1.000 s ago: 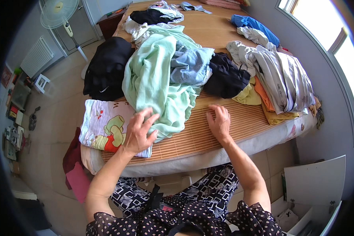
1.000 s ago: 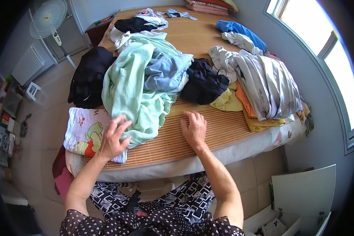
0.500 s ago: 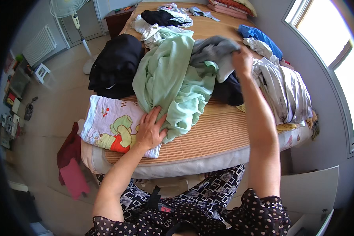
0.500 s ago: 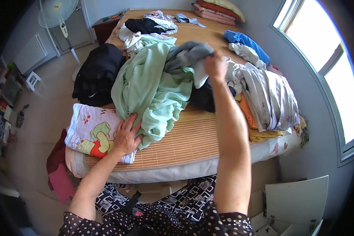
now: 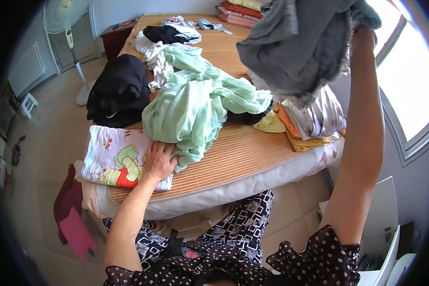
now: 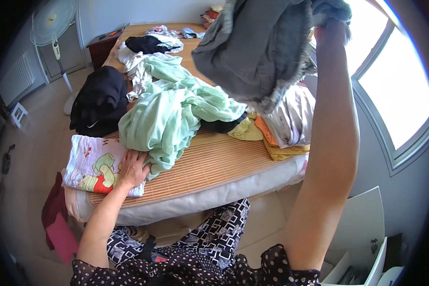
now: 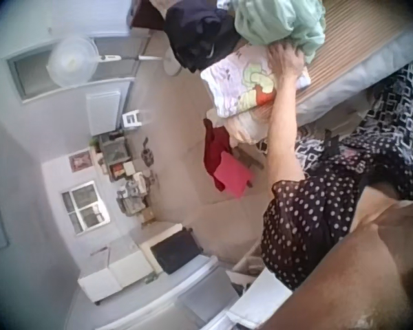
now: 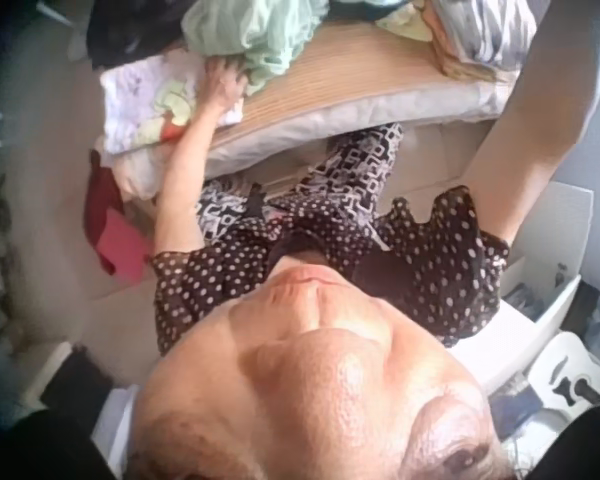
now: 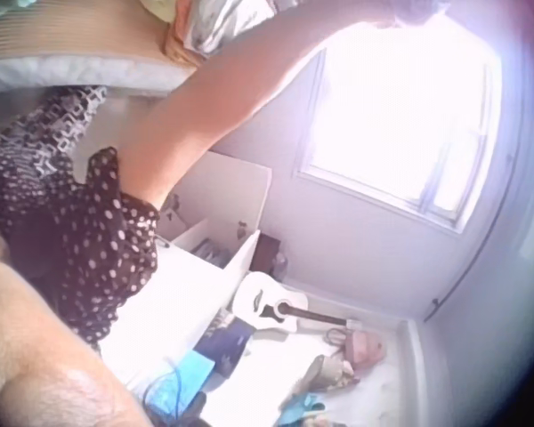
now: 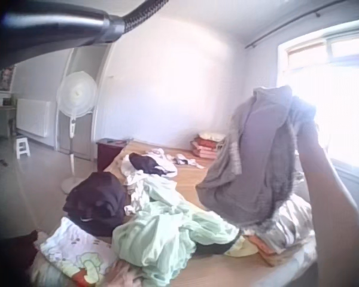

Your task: The person folds various clothing items on a bed, including a black sweatshirt, a patterned towel, denim shorts, and a light green shirt. They smooth and align each item before folding it into a neat stack.

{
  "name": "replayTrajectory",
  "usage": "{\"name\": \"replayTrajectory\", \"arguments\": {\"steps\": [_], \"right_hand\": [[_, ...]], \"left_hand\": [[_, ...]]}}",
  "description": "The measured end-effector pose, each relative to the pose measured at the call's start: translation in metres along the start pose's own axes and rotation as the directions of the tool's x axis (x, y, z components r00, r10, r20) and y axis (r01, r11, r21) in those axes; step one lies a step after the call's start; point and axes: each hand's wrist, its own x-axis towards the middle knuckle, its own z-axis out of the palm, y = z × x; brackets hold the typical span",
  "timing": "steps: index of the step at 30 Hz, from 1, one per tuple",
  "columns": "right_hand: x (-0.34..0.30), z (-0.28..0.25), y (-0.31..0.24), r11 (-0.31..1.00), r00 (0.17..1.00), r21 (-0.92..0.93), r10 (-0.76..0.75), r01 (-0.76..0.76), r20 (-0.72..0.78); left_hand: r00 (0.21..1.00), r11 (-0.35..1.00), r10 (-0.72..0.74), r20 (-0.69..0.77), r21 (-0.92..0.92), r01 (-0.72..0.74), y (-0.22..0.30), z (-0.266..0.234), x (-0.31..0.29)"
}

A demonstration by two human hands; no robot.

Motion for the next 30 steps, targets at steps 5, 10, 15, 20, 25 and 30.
{"name": "replayTrajectory", "arguments": {"steps": [5, 10, 15, 20, 25, 30], "right_hand": [[-0.054, 0.061, -0.04, 0.951, 0.97, -0.309, 0.051, 0.025, 0.236], [-0.143, 0.094, 0.009, 0.788, 0.79, -0.612, 0.337, 0.061, 0.512], [-0.246, 0.045, 0.08, 0.777, 0.452, -0.63, 0.558, 0.012, 0.696], [-0.333, -0.052, 0.07, 0.513, 0.357, -0.858, 0.796, 0.033, 0.49], [-0.407, -0.064, 0.058, 0.307, 0.321, -0.906, 0.924, -0.291, 0.21], [-0.422, -0.054, 0.021, 0.153, 0.12, -0.853, 0.987, -0.499, 0.107]], "left_hand": [[0.996, 0.972, -0.074, -0.048, -0.226, 0.062, -0.001, 0.004, 0.008], [0.788, 0.261, -0.613, 0.057, -0.927, 0.271, -0.024, -0.016, -0.018], [0.631, -0.083, -0.732, 0.256, -0.953, 0.291, -0.038, -0.056, -0.096], [0.709, 0.179, -0.693, 0.131, -0.921, 0.346, -0.023, -0.051, -0.061], [0.733, 0.741, -0.563, -0.382, -0.626, 0.244, -0.018, -0.052, -0.031], [0.934, 0.986, -0.031, -0.355, -0.166, -0.03, 0.012, -0.077, -0.025]]}}
